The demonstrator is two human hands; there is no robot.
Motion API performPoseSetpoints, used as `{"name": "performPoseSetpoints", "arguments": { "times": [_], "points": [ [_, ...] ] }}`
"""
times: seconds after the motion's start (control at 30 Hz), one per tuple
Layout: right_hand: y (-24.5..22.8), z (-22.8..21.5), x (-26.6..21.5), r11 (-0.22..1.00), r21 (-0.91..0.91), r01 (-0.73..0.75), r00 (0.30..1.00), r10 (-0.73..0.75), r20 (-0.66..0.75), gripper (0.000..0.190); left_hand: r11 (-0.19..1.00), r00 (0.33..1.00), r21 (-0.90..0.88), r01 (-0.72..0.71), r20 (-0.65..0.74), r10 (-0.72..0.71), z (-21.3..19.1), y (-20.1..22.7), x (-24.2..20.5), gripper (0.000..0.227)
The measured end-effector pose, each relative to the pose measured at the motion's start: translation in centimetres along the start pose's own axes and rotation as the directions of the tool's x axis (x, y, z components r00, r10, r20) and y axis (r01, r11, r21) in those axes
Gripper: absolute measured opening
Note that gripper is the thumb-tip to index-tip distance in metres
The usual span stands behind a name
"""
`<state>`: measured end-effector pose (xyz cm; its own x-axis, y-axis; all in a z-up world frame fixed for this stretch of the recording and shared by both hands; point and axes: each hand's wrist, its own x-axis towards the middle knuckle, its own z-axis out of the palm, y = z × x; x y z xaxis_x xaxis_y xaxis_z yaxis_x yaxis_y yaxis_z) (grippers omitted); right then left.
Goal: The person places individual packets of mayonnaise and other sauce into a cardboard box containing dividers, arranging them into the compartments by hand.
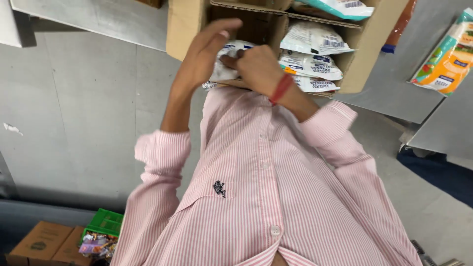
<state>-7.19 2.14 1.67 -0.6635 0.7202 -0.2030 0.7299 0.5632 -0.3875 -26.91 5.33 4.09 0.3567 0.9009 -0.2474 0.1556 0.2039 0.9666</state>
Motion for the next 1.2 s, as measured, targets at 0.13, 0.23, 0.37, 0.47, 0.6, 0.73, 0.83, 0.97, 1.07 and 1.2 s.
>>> {"name": "performPoseSetpoints", "arguments": {
  "times": [0.13,0.23,0.37,0.47,0.6,0.73,0.83,0.97,1.07,1.2],
  "points": [
    [1.6,4.9,-0.3,1.0,-0.012,-0.017,0.992,0.018,0.128,0.02,0.862,0.964,0.493,-0.119,0.265,-0.018,3.3,-10.6,5.5,0.049],
    [0.3,1.4,-1.0,0.997,0.061,-0.052,0.993,0.045,0.112,0.026,0.655,0.759,0.642,-0.399,0.632,-0.156,4.9,-15.9,9.1,0.043],
    [-1.0,-4.2,-4.3,0.975,0.224,0.0,0.985,0.039,-0.167,0.041,0.599,0.573,0.791,-0.128,0.552,-0.606,7.1,-9.9,10.9,0.069],
    [0.6,-6.3,-8.2,0.934,0.338,0.116,0.914,0.033,-0.405,0.034,0.512,0.514,0.832,-0.216,0.542,-0.665,7.8,-8.8,11.1,0.08],
    [5.1,-7.1,-14.9,0.895,0.421,-0.147,0.723,0.388,-0.572,0.035,0.476,0.496,0.859,-0.188,0.501,-0.709,7.3,-6.1,11.4,0.081],
    [9.1,-6.2,-20.4,0.731,0.588,-0.345,0.366,0.682,-0.633,0.028,0.476,0.505,0.875,-0.09,0.452,-0.736,6.3,-7.5,12.4,0.073],
    [10.4,-4.4,-21.2,0.585,0.763,-0.276,0.205,0.811,-0.548,0.026,0.543,0.545,0.833,-0.104,0.504,-0.67,6.0,-11.4,12.6,0.067],
    [9.6,-3.2,-19.6,0.568,0.772,-0.284,0.214,0.823,-0.526,0.026,0.42,0.538,0.897,-0.134,0.422,-0.73,6.3,-10.7,11.3,0.069],
    [7.9,-3.6,-18.0,0.623,0.728,-0.286,0.336,0.776,-0.533,0.024,0.46,0.537,0.877,-0.135,0.455,-0.71,5.4,-14.4,10.5,0.068],
    [8.0,-4.3,-18.5,0.739,0.578,-0.345,0.42,0.673,-0.61,0.032,0.473,0.461,0.869,-0.144,0.482,-0.745,4.1,-17.6,11.4,0.073]
  ]
}}
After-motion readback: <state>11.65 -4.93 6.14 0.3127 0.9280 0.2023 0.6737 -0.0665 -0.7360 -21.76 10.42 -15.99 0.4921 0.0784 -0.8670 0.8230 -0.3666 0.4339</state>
